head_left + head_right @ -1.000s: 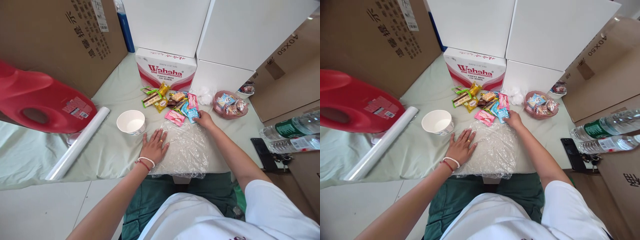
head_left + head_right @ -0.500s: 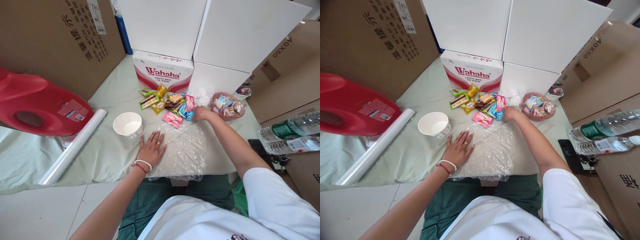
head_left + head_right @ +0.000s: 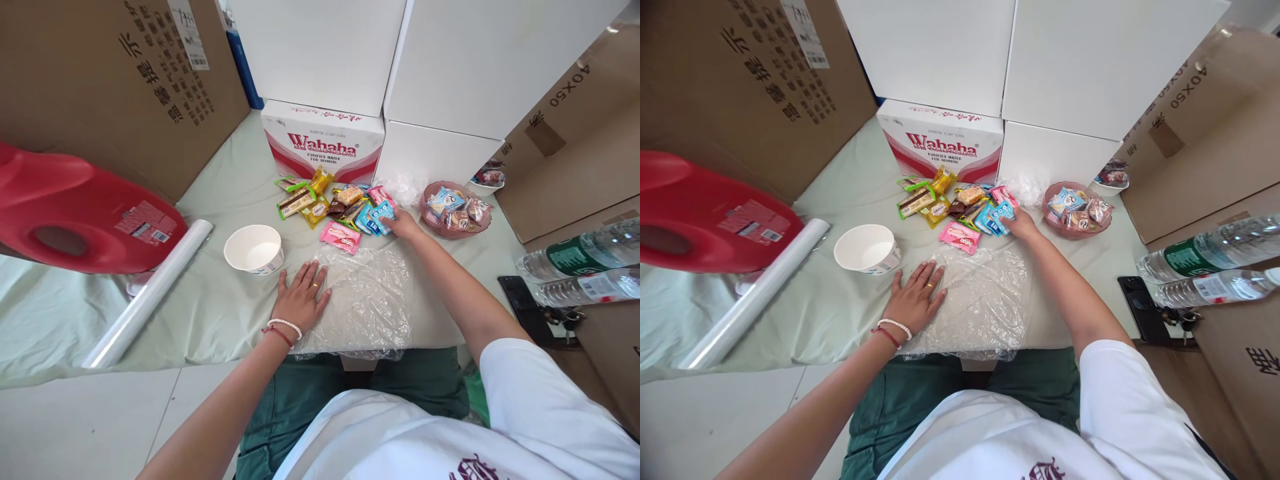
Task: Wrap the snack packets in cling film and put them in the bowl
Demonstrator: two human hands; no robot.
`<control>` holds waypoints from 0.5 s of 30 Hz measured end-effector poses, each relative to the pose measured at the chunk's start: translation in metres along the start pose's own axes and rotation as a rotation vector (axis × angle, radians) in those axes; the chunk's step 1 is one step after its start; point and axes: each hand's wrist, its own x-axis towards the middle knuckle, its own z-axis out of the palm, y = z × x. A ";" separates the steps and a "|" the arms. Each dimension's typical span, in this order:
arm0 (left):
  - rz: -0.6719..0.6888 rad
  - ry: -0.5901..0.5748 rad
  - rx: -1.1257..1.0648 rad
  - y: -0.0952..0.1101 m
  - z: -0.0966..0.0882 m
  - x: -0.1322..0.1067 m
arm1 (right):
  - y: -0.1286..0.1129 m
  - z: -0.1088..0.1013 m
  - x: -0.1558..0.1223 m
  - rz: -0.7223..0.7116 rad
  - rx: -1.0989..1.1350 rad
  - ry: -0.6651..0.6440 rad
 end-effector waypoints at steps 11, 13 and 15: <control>-0.009 -0.002 -0.001 0.001 -0.001 0.000 | 0.011 0.008 -0.014 -0.063 0.005 -0.070; -0.012 -0.005 -0.001 0.001 -0.001 0.000 | 0.010 -0.003 -0.018 -0.199 -0.061 -0.126; -0.016 -0.010 0.001 0.001 -0.002 0.001 | 0.005 -0.015 -0.017 -0.439 -0.230 -0.168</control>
